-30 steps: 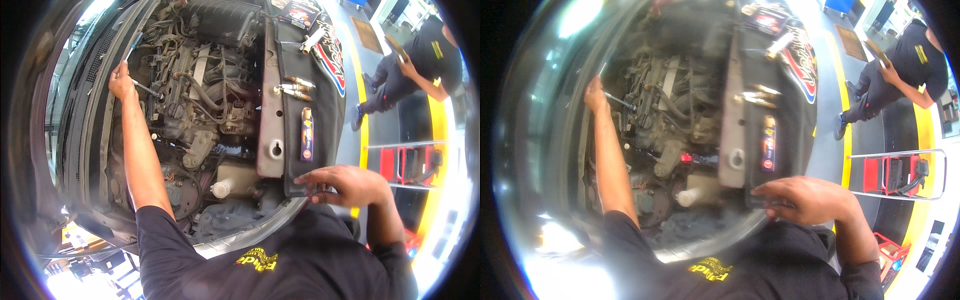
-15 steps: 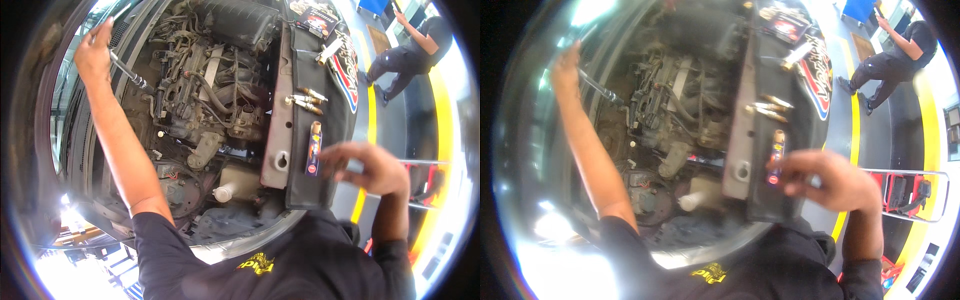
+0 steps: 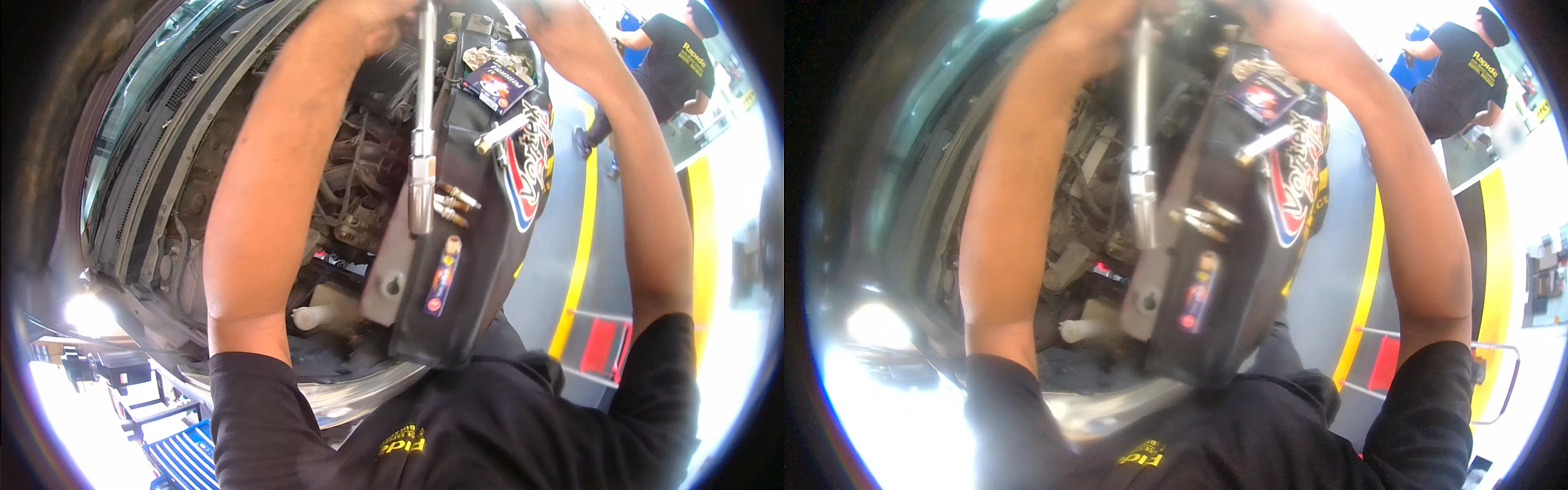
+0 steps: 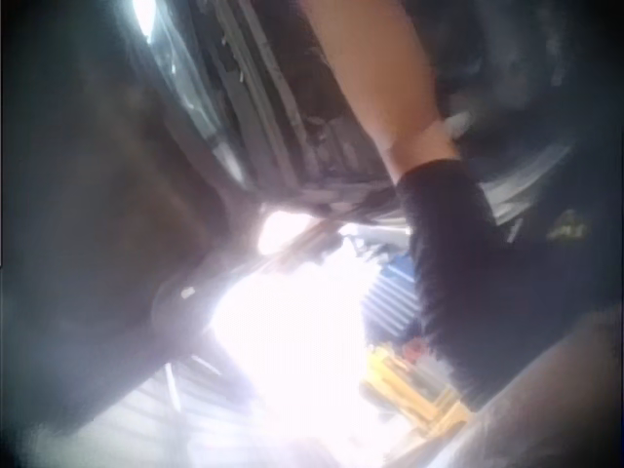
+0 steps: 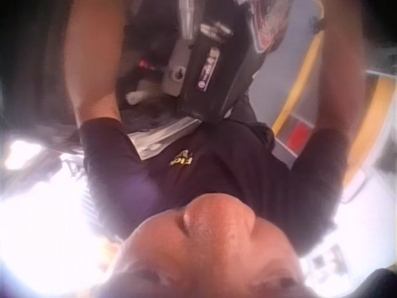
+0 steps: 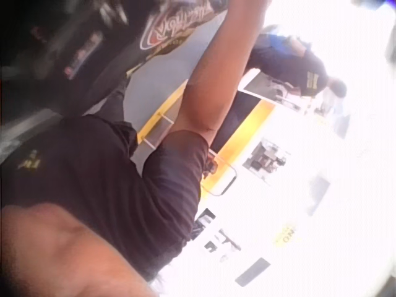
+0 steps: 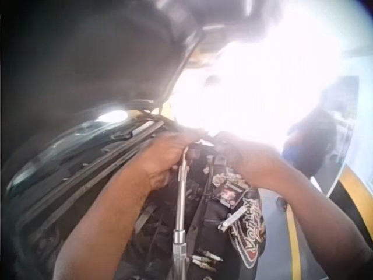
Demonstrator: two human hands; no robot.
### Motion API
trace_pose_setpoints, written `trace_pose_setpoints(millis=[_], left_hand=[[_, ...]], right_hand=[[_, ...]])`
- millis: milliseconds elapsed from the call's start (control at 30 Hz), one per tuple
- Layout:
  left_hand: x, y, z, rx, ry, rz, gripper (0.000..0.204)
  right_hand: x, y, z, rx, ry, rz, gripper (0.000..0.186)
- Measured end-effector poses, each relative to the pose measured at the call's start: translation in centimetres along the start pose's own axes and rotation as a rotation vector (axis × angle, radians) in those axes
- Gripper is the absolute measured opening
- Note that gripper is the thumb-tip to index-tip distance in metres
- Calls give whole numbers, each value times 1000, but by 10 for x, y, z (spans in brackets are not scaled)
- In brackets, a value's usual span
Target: The person removes old spark plugs from a car engine using a socket wrench and installs new spark plugs into the engine. The person compares the old and new spark plugs before installation.
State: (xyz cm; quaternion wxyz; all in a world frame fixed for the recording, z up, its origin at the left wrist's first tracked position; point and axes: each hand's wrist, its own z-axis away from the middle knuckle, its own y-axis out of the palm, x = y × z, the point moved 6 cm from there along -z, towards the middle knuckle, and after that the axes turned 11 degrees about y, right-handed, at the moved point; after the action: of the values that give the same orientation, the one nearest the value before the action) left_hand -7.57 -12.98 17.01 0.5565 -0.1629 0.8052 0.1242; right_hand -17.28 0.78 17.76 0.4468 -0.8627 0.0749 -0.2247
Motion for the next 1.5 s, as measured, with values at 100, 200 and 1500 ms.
trace_pose_setpoints(millis=[100,200,1500], left_hand=[[67,-15,-25,-71,-82,-259,48],[109,-8,-39,-126,-214,-337,54],[183,-372,277,-764,-952,-1135,49]], right_hand=[[-70,45,-27,30,24,-30,35],[-193,91,-66,12,1,-128,33],[159,270,-127,870,-571,-250,35]])
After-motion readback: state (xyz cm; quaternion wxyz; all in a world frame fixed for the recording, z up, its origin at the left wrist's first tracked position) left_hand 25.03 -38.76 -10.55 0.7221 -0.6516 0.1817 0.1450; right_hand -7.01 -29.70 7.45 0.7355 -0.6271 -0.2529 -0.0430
